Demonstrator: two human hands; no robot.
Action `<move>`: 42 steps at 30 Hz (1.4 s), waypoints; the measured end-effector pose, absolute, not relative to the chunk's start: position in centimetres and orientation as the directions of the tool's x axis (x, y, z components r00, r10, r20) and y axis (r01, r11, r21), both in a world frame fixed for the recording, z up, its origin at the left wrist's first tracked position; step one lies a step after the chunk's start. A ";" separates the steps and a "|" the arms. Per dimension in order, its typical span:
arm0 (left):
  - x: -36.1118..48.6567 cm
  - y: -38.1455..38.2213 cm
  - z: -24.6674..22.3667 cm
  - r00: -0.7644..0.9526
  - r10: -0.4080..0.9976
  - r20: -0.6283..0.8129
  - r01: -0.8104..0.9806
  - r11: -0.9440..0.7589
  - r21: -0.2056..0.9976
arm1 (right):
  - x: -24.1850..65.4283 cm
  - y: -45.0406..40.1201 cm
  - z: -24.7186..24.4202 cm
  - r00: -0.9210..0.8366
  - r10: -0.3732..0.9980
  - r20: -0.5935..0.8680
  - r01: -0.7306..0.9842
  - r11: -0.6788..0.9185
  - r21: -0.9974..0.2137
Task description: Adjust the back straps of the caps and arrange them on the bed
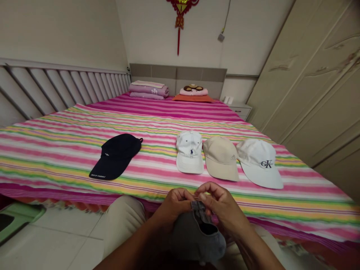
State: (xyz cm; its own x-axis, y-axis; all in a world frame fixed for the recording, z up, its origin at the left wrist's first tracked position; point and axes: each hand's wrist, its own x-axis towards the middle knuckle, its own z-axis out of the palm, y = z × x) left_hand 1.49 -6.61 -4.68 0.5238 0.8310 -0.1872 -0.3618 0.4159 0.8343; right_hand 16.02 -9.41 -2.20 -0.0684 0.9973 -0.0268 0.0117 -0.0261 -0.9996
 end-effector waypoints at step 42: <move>-2.3 -4.0 -3.1 0.717 0.656 -0.235 -0.191 0.509 0.839 | 15.4 -8.4 -2.2 -0.276 0.953 -0.128 -0.340 -0.222 -0.914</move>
